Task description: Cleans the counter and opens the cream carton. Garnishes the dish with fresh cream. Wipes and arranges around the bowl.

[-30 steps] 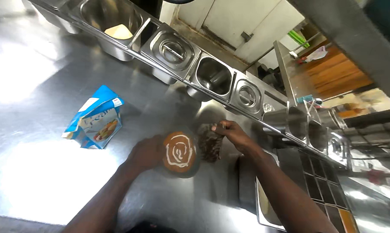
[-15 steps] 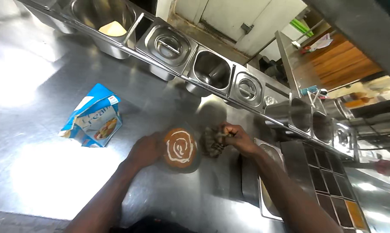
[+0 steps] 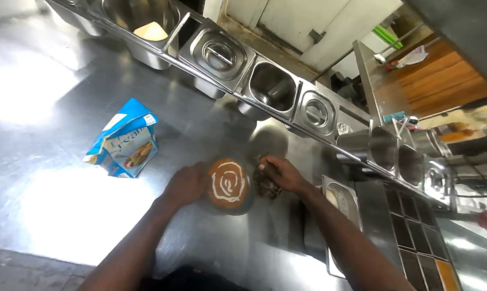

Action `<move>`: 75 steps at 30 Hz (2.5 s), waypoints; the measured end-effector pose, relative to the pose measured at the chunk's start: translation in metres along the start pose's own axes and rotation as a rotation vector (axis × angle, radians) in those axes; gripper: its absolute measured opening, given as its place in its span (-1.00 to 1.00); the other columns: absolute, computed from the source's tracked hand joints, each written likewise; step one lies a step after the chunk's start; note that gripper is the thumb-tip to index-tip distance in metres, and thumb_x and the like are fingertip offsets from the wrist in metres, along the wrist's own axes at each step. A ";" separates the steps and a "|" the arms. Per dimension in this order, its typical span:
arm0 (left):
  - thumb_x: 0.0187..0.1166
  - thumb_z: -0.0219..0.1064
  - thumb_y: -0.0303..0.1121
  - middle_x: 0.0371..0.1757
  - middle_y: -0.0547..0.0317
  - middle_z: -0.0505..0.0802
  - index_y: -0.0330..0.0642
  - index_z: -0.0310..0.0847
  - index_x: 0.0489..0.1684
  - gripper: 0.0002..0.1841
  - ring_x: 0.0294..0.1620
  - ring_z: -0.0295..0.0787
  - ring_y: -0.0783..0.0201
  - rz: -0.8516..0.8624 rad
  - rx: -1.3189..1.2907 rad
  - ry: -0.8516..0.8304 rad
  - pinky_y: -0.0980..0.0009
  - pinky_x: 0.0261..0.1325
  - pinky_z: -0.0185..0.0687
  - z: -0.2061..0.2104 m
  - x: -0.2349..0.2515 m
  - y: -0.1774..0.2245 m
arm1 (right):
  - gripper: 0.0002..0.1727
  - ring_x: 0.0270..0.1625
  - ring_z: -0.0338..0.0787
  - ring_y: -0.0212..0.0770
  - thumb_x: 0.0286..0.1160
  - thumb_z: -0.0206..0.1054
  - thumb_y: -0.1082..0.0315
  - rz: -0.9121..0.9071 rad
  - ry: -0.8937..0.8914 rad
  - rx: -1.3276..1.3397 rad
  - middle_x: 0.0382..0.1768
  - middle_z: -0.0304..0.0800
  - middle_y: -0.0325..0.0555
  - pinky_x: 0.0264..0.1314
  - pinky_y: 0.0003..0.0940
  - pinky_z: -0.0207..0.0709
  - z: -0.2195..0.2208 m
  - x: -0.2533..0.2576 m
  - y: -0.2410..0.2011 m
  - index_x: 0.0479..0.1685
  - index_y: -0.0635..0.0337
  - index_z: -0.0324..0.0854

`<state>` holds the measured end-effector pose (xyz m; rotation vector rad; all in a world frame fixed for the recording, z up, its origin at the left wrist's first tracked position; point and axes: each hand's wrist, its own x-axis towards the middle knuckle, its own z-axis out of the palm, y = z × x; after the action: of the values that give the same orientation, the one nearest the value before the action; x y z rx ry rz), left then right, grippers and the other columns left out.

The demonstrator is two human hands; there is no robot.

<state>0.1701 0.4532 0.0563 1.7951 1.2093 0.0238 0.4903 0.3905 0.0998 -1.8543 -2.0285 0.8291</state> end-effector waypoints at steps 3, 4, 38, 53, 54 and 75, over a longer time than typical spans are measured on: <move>0.79 0.11 -0.15 -0.19 -0.06 0.86 -0.06 0.62 0.40 -0.63 -0.09 0.84 -0.06 0.019 0.002 0.006 -0.15 0.06 0.70 0.000 -0.001 -0.001 | -0.79 -0.14 0.81 -0.16 0.65 0.29 0.26 -0.137 0.036 -0.084 -0.16 0.81 -0.06 0.01 -0.07 0.72 0.008 0.003 0.002 -0.07 0.19 0.75; 0.80 0.12 -0.16 -0.20 -0.05 0.86 -0.07 0.61 0.40 -0.64 -0.11 0.84 -0.04 0.018 0.003 0.004 -0.13 0.05 0.70 0.000 -0.001 -0.002 | -0.81 -0.22 0.81 -0.14 0.62 0.31 0.28 -0.146 0.040 -0.094 -0.22 0.81 -0.05 -0.07 -0.05 0.72 0.009 0.003 0.001 -0.05 0.19 0.73; 0.76 0.10 -0.19 -0.21 -0.15 0.87 -0.18 0.50 0.54 -0.54 -0.09 0.86 -0.18 -0.014 0.118 0.184 -0.13 0.01 0.72 0.023 -0.005 0.007 | -0.75 0.00 0.86 -0.03 0.51 0.35 0.37 -0.653 0.050 -0.731 0.00 0.85 -0.09 0.01 -0.12 0.78 0.026 -0.004 0.004 0.10 0.06 0.80; 0.78 0.08 -0.19 -0.22 -0.15 0.87 -0.16 0.50 0.54 -0.55 -0.09 0.86 -0.19 -0.040 0.123 0.219 -0.13 0.00 0.71 0.025 -0.007 0.011 | -0.80 0.04 0.84 -0.07 0.46 0.34 0.37 -0.692 0.058 -0.776 -0.03 0.84 -0.11 0.04 -0.15 0.76 0.035 -0.026 0.000 -0.03 0.06 0.80; 0.77 0.08 -0.19 -0.23 -0.15 0.87 -0.18 0.51 0.54 -0.55 -0.10 0.86 -0.19 -0.036 0.123 0.223 -0.13 -0.02 0.71 0.025 -0.008 0.012 | -0.80 0.03 0.84 -0.08 0.48 0.32 0.37 -0.692 0.060 -0.771 -0.03 0.84 -0.12 0.03 -0.16 0.76 0.035 -0.027 -0.001 -0.03 0.06 0.81; 0.76 0.10 -0.22 -0.21 -0.19 0.86 -0.23 0.52 0.51 -0.56 -0.11 0.85 -0.21 0.000 0.058 0.258 -0.23 0.00 0.69 0.030 -0.023 0.004 | -0.76 -0.54 0.45 -0.46 0.70 0.12 0.39 0.494 0.199 0.843 -0.31 0.65 -0.26 -0.56 -0.57 0.36 0.009 -0.055 -0.013 0.14 0.09 0.67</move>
<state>0.1757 0.4163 0.0528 1.8848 1.4037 0.2288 0.4822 0.3343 0.1096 -1.7921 -0.8565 1.2919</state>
